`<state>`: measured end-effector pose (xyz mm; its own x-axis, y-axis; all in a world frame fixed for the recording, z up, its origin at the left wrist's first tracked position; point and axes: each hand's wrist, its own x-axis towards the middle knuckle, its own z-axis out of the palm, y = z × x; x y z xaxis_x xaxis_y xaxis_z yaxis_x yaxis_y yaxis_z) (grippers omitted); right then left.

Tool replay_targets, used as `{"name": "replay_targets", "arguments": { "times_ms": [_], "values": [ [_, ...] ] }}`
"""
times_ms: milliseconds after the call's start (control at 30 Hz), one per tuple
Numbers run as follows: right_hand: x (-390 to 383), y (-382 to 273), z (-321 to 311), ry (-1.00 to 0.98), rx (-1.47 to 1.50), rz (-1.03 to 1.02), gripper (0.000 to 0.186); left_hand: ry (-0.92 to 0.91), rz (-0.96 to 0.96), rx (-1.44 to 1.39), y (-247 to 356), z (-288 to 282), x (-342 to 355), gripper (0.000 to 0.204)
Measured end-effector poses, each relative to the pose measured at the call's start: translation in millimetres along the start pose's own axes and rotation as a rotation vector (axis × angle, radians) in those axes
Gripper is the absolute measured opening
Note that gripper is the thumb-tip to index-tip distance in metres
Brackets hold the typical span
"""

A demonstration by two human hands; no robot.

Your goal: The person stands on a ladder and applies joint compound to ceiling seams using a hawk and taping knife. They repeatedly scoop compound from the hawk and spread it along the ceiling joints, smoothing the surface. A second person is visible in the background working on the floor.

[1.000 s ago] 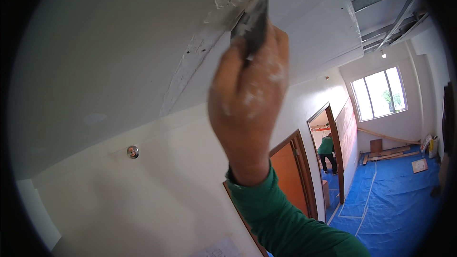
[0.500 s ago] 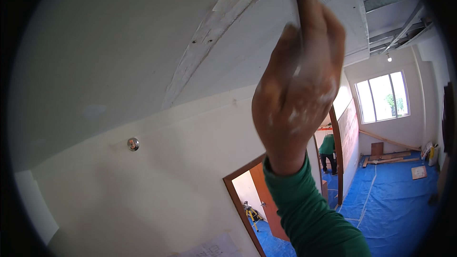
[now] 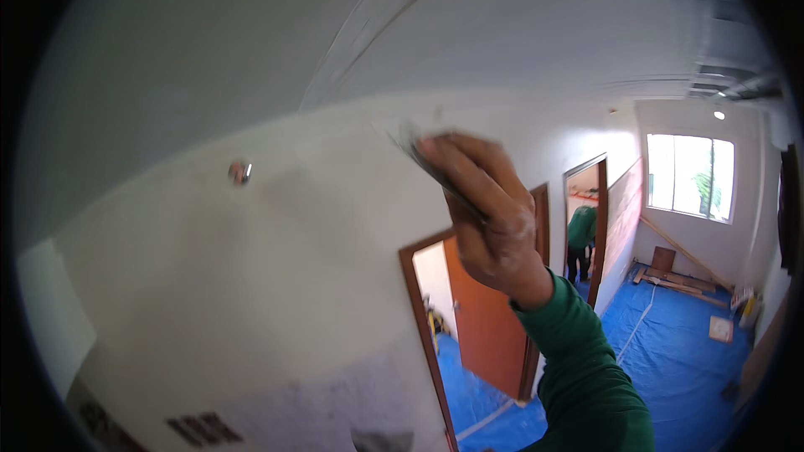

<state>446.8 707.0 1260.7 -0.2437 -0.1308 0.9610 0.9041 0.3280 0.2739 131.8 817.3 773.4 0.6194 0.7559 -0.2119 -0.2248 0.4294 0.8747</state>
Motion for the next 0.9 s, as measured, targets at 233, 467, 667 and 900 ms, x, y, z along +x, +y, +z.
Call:
{"name": "replay_targets", "arguments": {
  "times_ms": [233,467,667,900],
  "values": [
    [-173.9,-34.5,65.9,-0.465,0.789,0.374,0.063,-0.065,0.228,0.151,146.9,66.6,-13.3,0.040],
    [-249.8,-32.5,71.5,-1.013,0.520,0.289,0.067,-0.107,0.140,0.275,176.8,91.6,-22.8,0.040],
    [-302.0,-23.8,58.6,-0.814,0.711,1.051,0.030,0.027,0.249,0.241,139.8,70.4,-10.5,0.032],
    [-422.2,-84.0,18.7,-0.305,0.951,1.950,0.024,0.244,0.174,0.369,35.6,14.9,9.0,0.025]
  ]
}}
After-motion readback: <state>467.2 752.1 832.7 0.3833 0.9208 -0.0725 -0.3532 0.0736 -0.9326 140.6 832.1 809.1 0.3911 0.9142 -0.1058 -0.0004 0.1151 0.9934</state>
